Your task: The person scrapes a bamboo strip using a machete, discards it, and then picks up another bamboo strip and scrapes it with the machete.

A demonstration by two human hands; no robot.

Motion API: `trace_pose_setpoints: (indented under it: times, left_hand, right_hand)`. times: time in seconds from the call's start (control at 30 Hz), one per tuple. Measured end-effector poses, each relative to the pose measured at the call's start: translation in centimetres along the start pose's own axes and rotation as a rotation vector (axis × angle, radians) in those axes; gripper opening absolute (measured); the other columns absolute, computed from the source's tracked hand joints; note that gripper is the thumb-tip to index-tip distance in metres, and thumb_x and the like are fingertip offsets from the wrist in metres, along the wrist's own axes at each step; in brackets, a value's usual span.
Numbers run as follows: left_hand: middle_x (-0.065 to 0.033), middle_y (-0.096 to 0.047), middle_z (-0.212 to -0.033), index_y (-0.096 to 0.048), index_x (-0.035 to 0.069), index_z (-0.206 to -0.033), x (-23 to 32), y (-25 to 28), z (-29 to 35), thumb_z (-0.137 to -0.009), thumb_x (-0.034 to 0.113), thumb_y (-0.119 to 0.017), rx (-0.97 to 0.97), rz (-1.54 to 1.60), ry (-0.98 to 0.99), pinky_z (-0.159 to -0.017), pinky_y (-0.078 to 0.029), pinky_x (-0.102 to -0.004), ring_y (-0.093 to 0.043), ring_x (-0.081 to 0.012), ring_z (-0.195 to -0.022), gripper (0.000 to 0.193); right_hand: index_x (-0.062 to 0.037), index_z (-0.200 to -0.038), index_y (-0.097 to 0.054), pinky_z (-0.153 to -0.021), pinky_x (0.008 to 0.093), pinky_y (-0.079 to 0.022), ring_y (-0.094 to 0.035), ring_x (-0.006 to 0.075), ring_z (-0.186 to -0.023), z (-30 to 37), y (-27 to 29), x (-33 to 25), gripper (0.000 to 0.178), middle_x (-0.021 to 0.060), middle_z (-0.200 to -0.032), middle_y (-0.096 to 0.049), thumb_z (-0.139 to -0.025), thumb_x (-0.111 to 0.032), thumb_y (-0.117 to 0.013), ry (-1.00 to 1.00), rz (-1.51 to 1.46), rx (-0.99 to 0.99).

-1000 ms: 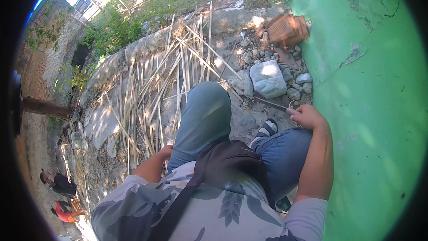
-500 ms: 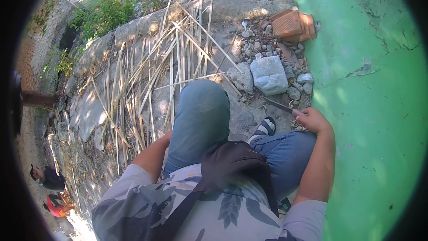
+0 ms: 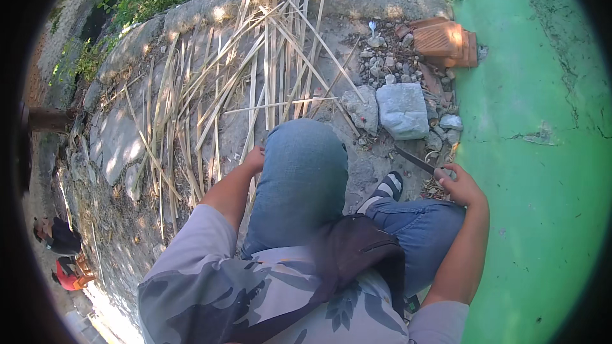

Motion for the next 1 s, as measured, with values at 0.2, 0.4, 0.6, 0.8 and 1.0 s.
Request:
trace_pose_setpoints:
  times: [0.2, 0.4, 0.6, 0.8, 1.0]
  left_hand:
    - [-0.0306, -0.051, -0.141, -0.057, 0.003, -0.136, -0.6, -5.1, -6.7, -0.077, 0.05, -0.076, -0.16, 0.037, 0.043, -0.11, -0.045, -0.0477, -0.053, -0.0452, -0.13, 0.078]
    - [-0.0314, -0.048, -0.14, -0.06, 0.004, -0.134, 0.8, -5.9, -5.2, -0.078, 0.052, -0.073, -0.07, -0.321, 0.041, -0.11, -0.043, -0.0524, -0.05, -0.0501, -0.13, 0.075]
    - [-0.0303, -0.05, -0.139, -0.062, 0.008, -0.134, 4.0, -3.4, 0.0, -0.082, 0.048, -0.07, -0.122, -0.034, 0.161, -0.11, -0.042, -0.0523, -0.051, -0.0437, -0.132, 0.066]
    - [-0.0258, -0.059, -0.124, -0.063, 0.008, -0.13, 0.0, -4.5, 0.2, -0.085, 0.041, -0.073, -0.18, 0.302, 0.102, -0.087, -0.057, -0.0486, -0.067, -0.0341, -0.102, 0.056]
    - [-0.0229, -0.069, -0.11, -0.062, 0.002, -0.127, -0.4, -5.4, -0.3, -0.091, 0.035, -0.069, -0.184, 0.65, 0.302, -0.069, -0.059, -0.0416, -0.072, -0.0296, -0.085, 0.049]
  right_hand:
    - [-0.0131, -0.146, -0.049, -0.063, 0.0333, -0.05, -0.063, 0.0161, -0.071, -0.2, -0.7, -0.7, 0.058, 0.0105, -0.088, -0.07, -0.093, -0.025, -0.071, -0.046, -0.035, -0.054]
    - [-0.0151, -0.142, -0.053, -0.056, 0.0323, -0.048, -0.06, 0.0146, -0.065, -0.9, -1.1, -0.2, 0.054, 0.0099, -0.088, -0.069, -0.093, -0.027, -0.07, -0.089, 0.009, -0.08]
    - [-0.0163, -0.14, -0.053, -0.056, 0.033, -0.049, -0.06, 0.0152, -0.066, -0.6, -0.7, 0.7, 0.052, 0.0104, -0.089, -0.068, -0.093, -0.027, -0.07, -0.146, 0.036, -0.056]
    - [-0.0142, -0.14, -0.054, -0.058, 0.0326, -0.049, -0.06, 0.0144, -0.069, -1.3, -1.3, -2.3, 0.05, 0.0089, -0.089, -0.068, -0.094, -0.025, -0.069, -0.077, 0.024, -0.075]
    - [-0.0134, -0.139, -0.055, -0.061, 0.0315, -0.05, -0.062, 0.014, -0.073, -0.1, -1.3, -1.6, 0.049, 0.0079, -0.09, -0.069, -0.094, -0.025, -0.069, -0.059, -0.001, -0.053]
Point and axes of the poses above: each hand's wrist, its own z-axis away from the middle knuckle, its own y-axis out of the back of the hand, x = y × z, the point moved 9 cm from there along -z, towards the middle knuckle
